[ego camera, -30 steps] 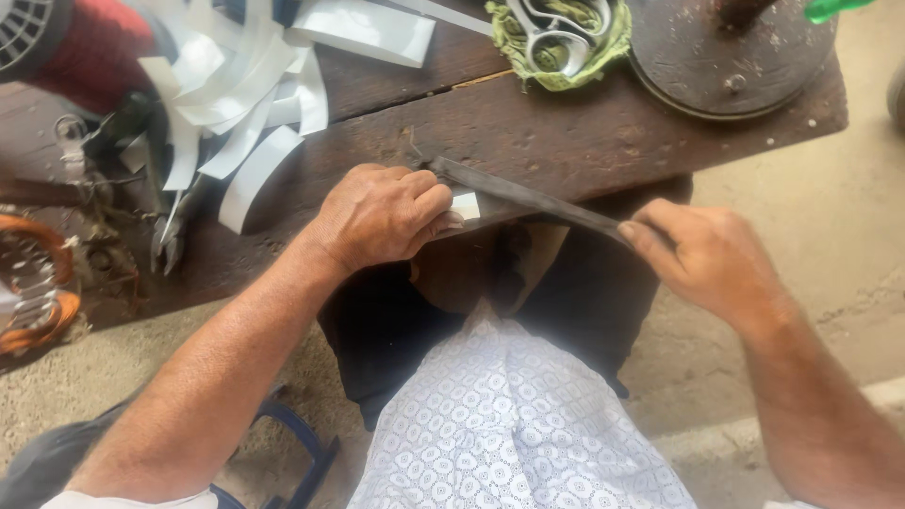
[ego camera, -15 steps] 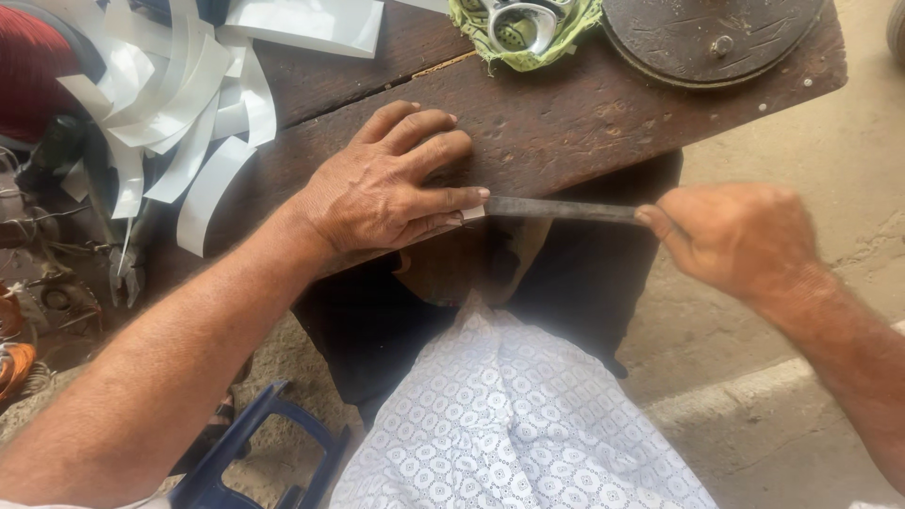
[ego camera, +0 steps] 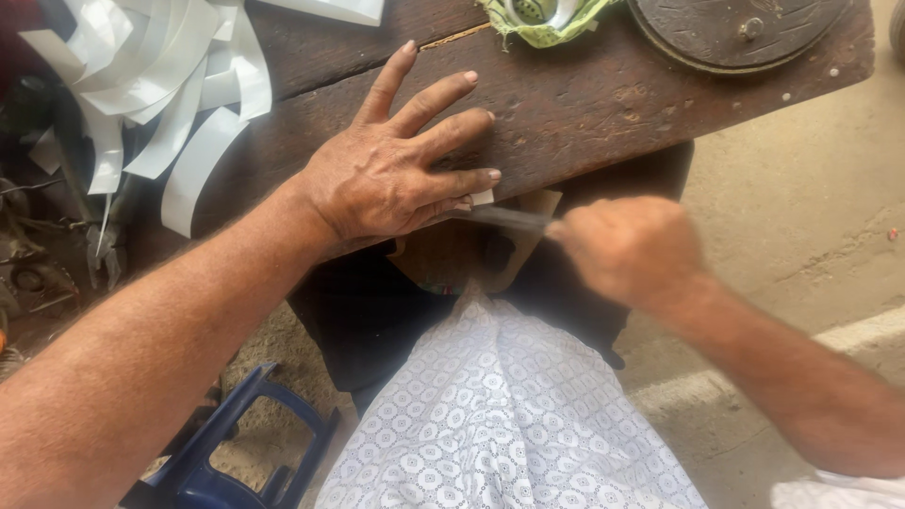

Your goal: The person uses a metal file to smooth the edges of white plastic strips on a wooden workbench. They repeatedly file, fold, and cut the strips with scissors, then file them again. The person works on multiple strips one at a time, accumulating finished pieces on the table.

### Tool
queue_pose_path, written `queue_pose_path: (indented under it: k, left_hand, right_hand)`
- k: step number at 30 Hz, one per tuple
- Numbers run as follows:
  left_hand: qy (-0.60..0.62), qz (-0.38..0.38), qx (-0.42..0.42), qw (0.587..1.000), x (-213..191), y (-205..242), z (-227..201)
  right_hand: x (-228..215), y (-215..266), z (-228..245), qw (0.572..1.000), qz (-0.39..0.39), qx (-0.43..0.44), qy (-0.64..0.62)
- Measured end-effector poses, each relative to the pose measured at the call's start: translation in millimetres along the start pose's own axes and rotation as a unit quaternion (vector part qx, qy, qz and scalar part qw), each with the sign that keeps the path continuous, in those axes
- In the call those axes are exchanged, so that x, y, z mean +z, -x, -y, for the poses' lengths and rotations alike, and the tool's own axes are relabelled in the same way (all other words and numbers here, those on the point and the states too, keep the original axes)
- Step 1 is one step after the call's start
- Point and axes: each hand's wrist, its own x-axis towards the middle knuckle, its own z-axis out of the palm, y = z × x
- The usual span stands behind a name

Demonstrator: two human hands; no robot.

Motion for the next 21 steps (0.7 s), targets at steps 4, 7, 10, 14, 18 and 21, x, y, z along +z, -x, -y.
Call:
queue_pose_path:
  k: [4,7,10,14,18,21]
  left_hand:
    - [-0.006,0.004,0.016,1.000,-0.5,0.4,1.7]
    - [-0.019,0.000,0.015,1.000,-2.7,0.3,-3.0]
    - [-0.002,0.010,-0.012,1.000,-10.0,1.3,-7.9]
    - [-0.030,0.037,-0.059,0.997,-17.6,-2.4,-24.1]
    - [0.059,0.042,-0.162,0.984,-20.0,11.1,-33.1]
    - [0.136,0.023,-0.206,0.969,-26.5,20.1,-23.5]
  right_hand:
    - [-21.4,-53.7,69.9,0.968,-0.150,-0.066,-0.191]
    - [-36.7,-83.4,140.1,0.965,0.055,-0.151,-0.206]
    - [-36.9,-85.2,139.5,0.938,0.200,-0.146,-0.244]
    - [-22.7,-33.3,71.6,0.949,0.240,-0.040,-0.203]
    - [-8.7,30.2,37.2,0.949,0.157,0.067,-0.264]
    - [2.2,57.8,27.0,0.939,0.164,0.134,-0.271]
